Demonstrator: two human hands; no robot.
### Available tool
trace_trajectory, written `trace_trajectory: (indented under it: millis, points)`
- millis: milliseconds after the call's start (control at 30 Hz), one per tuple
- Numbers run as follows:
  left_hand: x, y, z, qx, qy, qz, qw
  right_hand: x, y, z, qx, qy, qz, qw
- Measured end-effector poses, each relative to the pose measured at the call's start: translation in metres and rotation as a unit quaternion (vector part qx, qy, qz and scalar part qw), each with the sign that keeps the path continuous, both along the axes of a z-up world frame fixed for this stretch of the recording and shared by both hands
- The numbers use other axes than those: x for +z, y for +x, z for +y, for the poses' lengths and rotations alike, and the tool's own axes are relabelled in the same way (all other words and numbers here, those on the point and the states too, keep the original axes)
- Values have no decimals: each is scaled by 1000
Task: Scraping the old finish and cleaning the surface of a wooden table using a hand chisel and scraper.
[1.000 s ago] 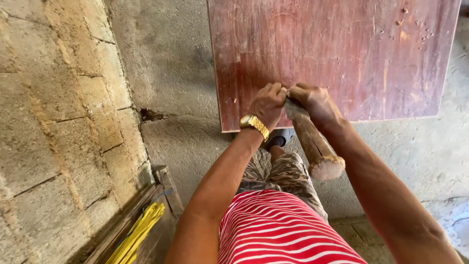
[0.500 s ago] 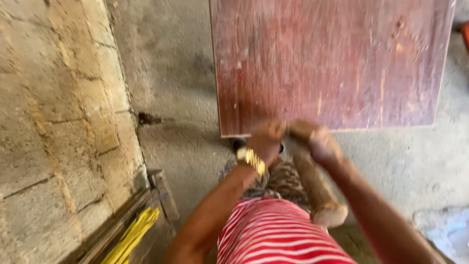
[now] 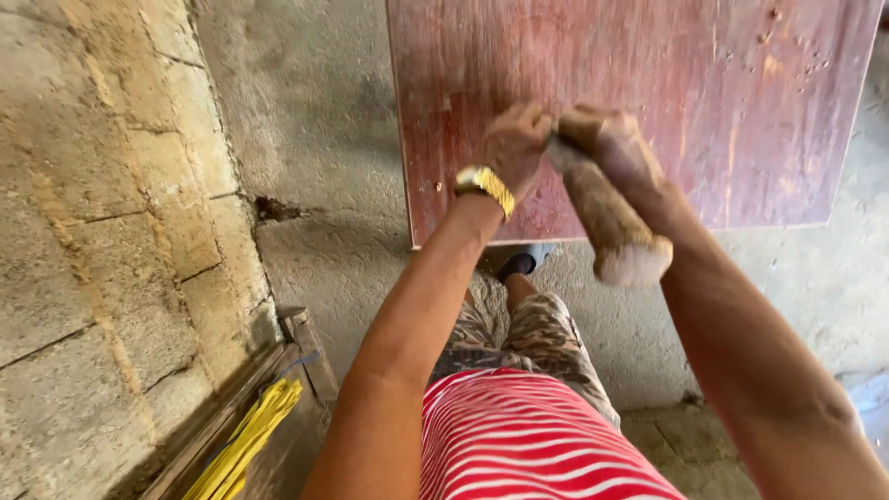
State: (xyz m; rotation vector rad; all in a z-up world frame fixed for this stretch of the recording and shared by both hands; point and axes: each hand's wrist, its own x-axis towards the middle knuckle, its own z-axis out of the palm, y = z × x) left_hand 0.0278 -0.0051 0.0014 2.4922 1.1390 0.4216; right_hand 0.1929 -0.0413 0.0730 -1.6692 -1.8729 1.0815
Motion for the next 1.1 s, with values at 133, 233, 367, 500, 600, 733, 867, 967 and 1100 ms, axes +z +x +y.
trace_trajectory:
  millis: [133,233,367,500,600,733,867,967,1100]
  points:
    - [16,-13,-30,-6,-16,9,1000,1,-13,-28,30,57,-109,992]
    - [14,-19,-53,-8,21,14,1000,-3,-14,-49,27,35,-86,995]
    - [21,-29,-81,-10,-4,23,1000,-5,-22,-75,48,52,-114,991]
    - [20,-37,-109,-12,-31,13,999,-1,-30,-101,58,72,-87,992]
    - [31,-45,-136,-23,-60,17,998,4,-34,-128,63,45,-108,991]
    - [17,-49,-185,46,-99,2,994,32,-40,-161,39,-5,-71,997]
    - [30,-26,-119,18,-36,-23,999,26,-12,-120,44,67,-40,996]
    - [28,-3,-56,-16,29,-12,999,20,5,-64,29,132,-69,988]
    - [-6,27,5,-27,-7,38,999,9,17,-6,-1,66,-51,997]
